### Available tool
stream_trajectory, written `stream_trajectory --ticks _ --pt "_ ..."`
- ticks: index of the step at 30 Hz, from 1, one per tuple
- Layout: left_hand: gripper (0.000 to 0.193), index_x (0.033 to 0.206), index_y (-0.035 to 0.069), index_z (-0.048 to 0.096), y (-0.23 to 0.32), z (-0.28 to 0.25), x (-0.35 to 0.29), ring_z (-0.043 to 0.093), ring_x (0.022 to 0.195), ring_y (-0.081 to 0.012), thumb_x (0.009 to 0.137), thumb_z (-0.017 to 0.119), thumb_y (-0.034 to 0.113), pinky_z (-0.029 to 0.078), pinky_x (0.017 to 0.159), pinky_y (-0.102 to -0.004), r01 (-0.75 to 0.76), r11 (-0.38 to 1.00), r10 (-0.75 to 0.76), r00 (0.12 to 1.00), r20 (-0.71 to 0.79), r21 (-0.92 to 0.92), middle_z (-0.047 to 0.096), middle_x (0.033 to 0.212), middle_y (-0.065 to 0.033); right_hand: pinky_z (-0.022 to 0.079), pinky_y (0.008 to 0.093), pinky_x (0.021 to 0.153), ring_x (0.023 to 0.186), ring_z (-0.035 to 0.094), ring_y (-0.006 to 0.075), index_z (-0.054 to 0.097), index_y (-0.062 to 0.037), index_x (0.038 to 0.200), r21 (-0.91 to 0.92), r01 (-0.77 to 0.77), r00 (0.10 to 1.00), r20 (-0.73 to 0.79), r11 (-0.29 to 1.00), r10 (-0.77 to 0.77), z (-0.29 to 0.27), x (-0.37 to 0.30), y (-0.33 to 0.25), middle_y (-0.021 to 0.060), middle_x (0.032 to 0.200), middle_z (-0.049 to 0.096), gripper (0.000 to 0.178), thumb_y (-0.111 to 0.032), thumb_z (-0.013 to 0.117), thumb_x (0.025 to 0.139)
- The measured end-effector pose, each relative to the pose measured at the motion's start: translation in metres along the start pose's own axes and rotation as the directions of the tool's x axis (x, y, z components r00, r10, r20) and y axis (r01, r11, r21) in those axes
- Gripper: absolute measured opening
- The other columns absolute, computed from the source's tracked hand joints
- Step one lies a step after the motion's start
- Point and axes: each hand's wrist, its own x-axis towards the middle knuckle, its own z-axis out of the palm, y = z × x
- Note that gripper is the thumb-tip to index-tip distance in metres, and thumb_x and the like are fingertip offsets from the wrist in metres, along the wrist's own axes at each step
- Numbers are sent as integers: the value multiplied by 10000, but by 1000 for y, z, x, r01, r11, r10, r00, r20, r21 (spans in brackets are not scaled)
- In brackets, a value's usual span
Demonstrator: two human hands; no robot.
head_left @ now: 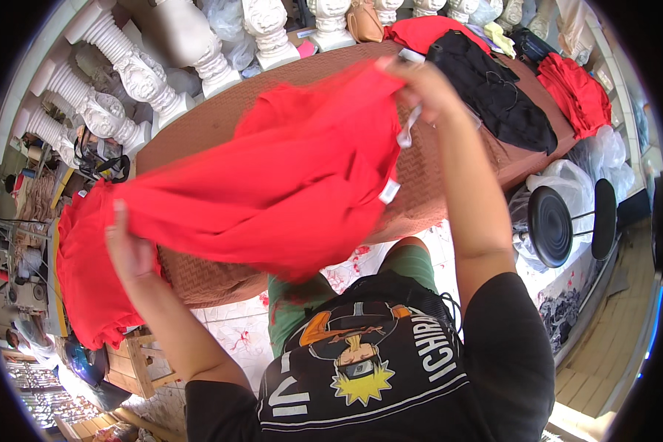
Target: The person trims loose threads from red shirts using small snips, handling each garment one at a time and clearing off trimmings.
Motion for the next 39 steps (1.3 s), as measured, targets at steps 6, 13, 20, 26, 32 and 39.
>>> stream_trajectory --ticks 6,13,20,26,32,39 --pt "458 1263 -25 479 74 26 38 544 1141 -228 913 610 241 418 1006 -387 -118 992 113 988 103 43 551 1253 -151 176 220 363 345 270 33 567 -122 776 -25 212 972 111 977 -208 -30 -6 -82 -78 431 360 259 -346 614 898" --pt "465 1254 -30 488 120 102 78 554 1137 -248 894 646 220 433 994 -396 -504 864 503 862 -53 6 571 1227 -149 274 264 330 340 281 81 550 -67 775 -572 264 903 -137 777 -408 -30 -17 -187 -39 449 347 199 -211 595 904" --pt "406 1181 -25 541 22 48 16 587 1085 -224 939 568 300 464 946 -358 -402 903 393 915 -88 -153 606 1172 -117 219 216 432 443 314 22 584 -122 749 -453 133 985 -38 882 -169 -60 -78 -85 -89 533 407 282 -377 660 841" --pt "304 1021 67 655 -73 -83 -28 557 727 -63 907 615 346 424 652 -201 129 860 12 962 -273 494 632 863 17 344 200 478 556 515 53 652 -34 896 -610 -167 907 212 775 363 -115 -94 81 5 662 622 256 -283 692 853" --pt "485 1030 57 662 -71 -62 -33 538 698 -45 829 653 498 394 596 -186 284 721 -73 938 -339 632 621 829 23 470 291 537 617 624 165 649 37 953 -718 -444 749 31 536 662 -74 -83 69 98 742 675 435 -372 707 818" --pt "772 1116 -74 583 -105 -15 -57 625 986 -259 684 746 545 483 859 -362 94 -45 -15 995 -95 994 652 1036 -191 470 263 587 612 604 138 665 17 990 -720 -203 834 228 664 502 -64 -91 108 56 778 673 373 -327 684 847"
